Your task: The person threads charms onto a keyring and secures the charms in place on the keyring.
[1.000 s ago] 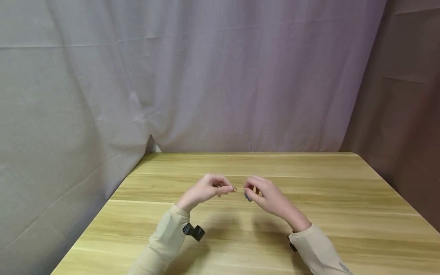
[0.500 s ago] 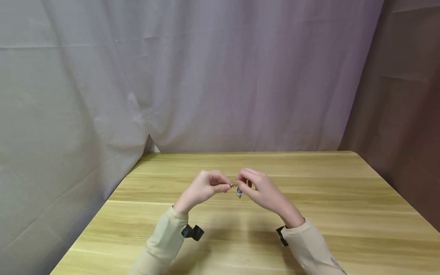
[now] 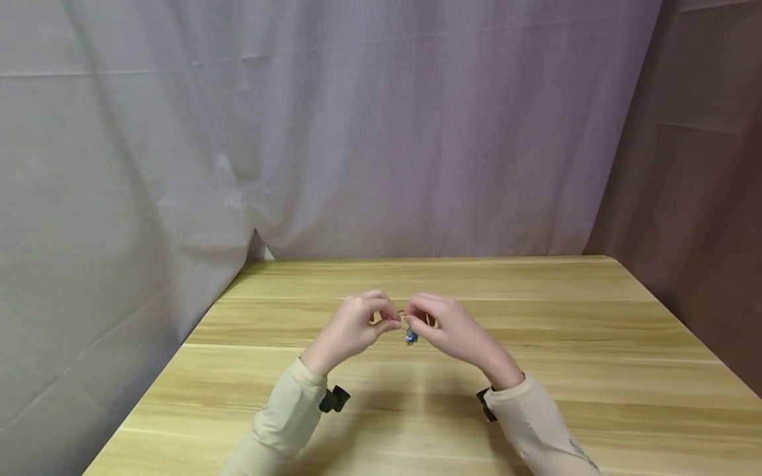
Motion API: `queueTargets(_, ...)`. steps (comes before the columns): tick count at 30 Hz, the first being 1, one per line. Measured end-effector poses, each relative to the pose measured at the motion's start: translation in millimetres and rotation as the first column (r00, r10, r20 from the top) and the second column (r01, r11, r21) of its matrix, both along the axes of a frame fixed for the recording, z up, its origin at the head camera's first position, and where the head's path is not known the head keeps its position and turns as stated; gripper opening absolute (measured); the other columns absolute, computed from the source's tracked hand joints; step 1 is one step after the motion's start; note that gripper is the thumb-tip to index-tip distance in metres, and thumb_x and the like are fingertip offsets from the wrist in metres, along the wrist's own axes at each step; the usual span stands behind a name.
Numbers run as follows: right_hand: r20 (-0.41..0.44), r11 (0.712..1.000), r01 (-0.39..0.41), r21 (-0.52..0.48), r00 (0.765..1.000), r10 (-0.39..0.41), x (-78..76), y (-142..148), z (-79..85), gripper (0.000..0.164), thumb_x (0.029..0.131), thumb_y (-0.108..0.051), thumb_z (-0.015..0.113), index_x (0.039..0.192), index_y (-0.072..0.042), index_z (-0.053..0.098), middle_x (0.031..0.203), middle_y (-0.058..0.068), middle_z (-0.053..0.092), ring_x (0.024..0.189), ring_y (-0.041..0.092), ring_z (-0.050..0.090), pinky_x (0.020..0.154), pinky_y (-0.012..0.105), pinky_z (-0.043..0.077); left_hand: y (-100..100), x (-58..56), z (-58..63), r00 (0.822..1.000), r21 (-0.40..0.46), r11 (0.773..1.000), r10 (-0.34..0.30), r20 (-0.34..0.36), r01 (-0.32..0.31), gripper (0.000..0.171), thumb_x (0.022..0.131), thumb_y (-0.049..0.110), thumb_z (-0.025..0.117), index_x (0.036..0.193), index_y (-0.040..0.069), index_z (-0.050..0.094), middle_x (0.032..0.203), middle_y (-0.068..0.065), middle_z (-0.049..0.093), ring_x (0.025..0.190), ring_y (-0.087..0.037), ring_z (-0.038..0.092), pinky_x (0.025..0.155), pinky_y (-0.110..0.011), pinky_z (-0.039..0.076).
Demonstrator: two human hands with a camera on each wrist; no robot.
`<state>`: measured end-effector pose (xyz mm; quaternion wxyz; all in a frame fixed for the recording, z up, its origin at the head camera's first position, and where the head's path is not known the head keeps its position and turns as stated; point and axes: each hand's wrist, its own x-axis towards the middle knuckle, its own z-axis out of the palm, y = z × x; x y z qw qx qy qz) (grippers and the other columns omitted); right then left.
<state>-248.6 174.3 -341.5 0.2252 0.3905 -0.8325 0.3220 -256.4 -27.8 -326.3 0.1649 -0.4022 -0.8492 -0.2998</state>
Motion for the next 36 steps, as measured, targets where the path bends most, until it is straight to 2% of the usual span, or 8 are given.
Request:
queueTargets(8, -0.057, 0.999, -0.008, 0.043, 0.998, 0.01, -2.5, -4.8, -4.6, 0.02, 0.088, 0.001, 0.062, 0.082, -0.018, 0.059, 0.072, -0.014, 0.049, 0.065, -0.005, 0.042, 0.053, 0.016, 0.04, 1.3, 1.7, -0.6, 0.996, -0.074, 0.996, 0.048, -0.069, -0.053, 0.007, 0.084, 0.015, 0.074, 0.085, 0.007, 0.074, 0.084, 0.0, 0.068, 0.076, -0.008, 0.065, 0.07, -0.013, 0.049)
queueTargets(14, -0.086, 0.998, 0.005, 0.059, 0.996, 0.0, -3.3, -6.4, -5.4, 0.022, 0.087, 0.002, 0.063, 0.08, -0.018, 0.057, 0.07, -0.014, 0.047, 0.063, -0.005, 0.04, 0.052, 0.016, 0.039, 2.7, 1.2, -1.4, 0.995, -0.097, 0.993, 0.062, -0.077, -0.07, 0.008, 0.084, 0.016, 0.074, 0.084, 0.007, 0.074, 0.083, 0.0, 0.069, 0.076, -0.008, 0.066, 0.067, -0.01, 0.048)
queueTargets(20, -0.073, 0.997, 0.019, 0.068, 0.997, -0.014, -3.2, -6.2, -5.9, 0.023, 0.087, 0.002, 0.062, 0.079, -0.018, 0.056, 0.07, -0.013, 0.047, 0.063, -0.005, 0.04, 0.052, 0.015, 0.038, 2.1, 2.5, -1.6, 0.996, -0.089, 0.994, 0.062, -0.059, -0.068, 0.008, 0.084, 0.015, 0.074, 0.083, 0.006, 0.074, 0.083, 0.0, 0.069, 0.075, -0.009, 0.066, 0.067, -0.008, 0.047)
queueTargets(27, -0.053, 0.998, 0.016, 0.061, 0.999, -0.013, -3.4, -4.2, -5.7, 0.023, 0.087, 0.005, 0.06, 0.079, -0.017, 0.056, 0.071, -0.013, 0.048, 0.063, -0.005, 0.04, 0.052, 0.016, 0.039, 0.1, 4.4, -0.3, 0.998, -0.071, 0.996, 0.045, -0.031, -0.047, 0.006, 0.085, 0.011, 0.073, 0.085, 0.005, 0.073, 0.084, -0.002, 0.069, 0.076, -0.01, 0.065, 0.068, -0.012, 0.05)
queueTargets(31, -0.049, 0.999, 0.018, 0.042, 0.999, -0.016, -4.0, -1.9, -5.7, 0.022, 0.087, 0.005, 0.06, 0.08, -0.016, 0.058, 0.07, -0.013, 0.048, 0.063, -0.006, 0.04, 0.051, 0.016, 0.038, -1.2, 3.3, 0.0, 1.0, -0.044, 0.999, 0.017, -0.019, -0.018, 0.005, 0.086, 0.009, 0.071, 0.085, 0.004, 0.071, 0.085, -0.003, 0.068, 0.077, -0.011, 0.065, 0.07, -0.016, 0.052)
queueTargets(36, -0.015, 1.0, 0.027, 0.016, 1.0, -0.027, -3.6, -0.5, -5.3, 0.022, 0.088, 0.003, 0.06, 0.081, -0.018, 0.058, 0.074, -0.013, 0.051, 0.068, -0.004, 0.045, 0.056, 0.019, 0.043, -3.6, 1.8, 0.8, 0.999, 0.02, 0.999, -0.036, 0.025, 0.035, 0.005, 0.088, 0.008, 0.069, 0.085, 0.004, 0.069, 0.085, -0.006, 0.067, 0.076, -0.013, 0.064, 0.067, -0.013, 0.048)
